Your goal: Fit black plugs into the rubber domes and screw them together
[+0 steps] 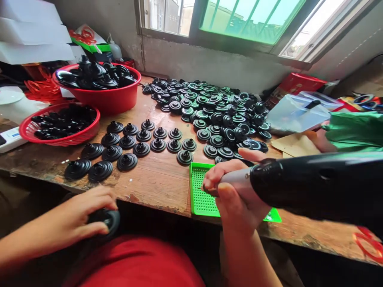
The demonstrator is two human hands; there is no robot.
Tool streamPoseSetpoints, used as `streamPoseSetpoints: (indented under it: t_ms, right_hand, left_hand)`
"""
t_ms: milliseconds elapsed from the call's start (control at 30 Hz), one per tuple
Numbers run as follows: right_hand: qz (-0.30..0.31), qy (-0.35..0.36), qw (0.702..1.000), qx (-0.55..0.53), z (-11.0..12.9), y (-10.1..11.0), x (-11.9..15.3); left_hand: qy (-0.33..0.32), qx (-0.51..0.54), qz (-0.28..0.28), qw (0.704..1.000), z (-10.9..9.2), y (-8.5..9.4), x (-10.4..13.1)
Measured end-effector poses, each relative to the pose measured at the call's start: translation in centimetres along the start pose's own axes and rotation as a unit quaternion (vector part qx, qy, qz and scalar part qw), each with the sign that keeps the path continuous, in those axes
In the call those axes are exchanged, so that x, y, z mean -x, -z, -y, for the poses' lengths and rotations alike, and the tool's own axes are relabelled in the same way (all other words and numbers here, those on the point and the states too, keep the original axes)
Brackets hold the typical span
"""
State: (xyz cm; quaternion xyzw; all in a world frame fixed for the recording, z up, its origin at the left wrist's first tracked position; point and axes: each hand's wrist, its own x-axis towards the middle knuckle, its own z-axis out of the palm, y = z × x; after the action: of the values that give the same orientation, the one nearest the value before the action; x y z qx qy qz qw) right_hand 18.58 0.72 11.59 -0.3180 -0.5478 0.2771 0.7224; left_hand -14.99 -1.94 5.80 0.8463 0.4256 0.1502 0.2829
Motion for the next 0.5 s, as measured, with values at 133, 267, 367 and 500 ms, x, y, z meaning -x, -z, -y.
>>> streamPoseSetpoints:
  t_ms: [133, 267, 367, 500]
  right_hand:
    - [-0.057, 0.039, 0.996, 0.048, -1.8, 3.0, -0.5]
    - [-0.079, 0.039, 0.991, 0.096, -3.3, 4.4, 0.0]
    - [-0.083, 0.027, 0.991, 0.106, -3.7, 4.7, 0.6]
    - [-0.085, 0.026, 0.99, 0.113, -3.7, 4.8, 0.9]
  left_hand:
    - [0.035, -0.129, -0.153, 0.979, 3.9, 1.9, 1.0]
    - [0.027, -0.225, -0.255, 0.94, 3.9, 0.7, -3.3]
    - [0.014, -0.251, -0.25, 0.935, 3.4, -0.7, -6.8]
    - [0.026, -0.255, -0.245, 0.935, 3.5, -2.1, -9.0]
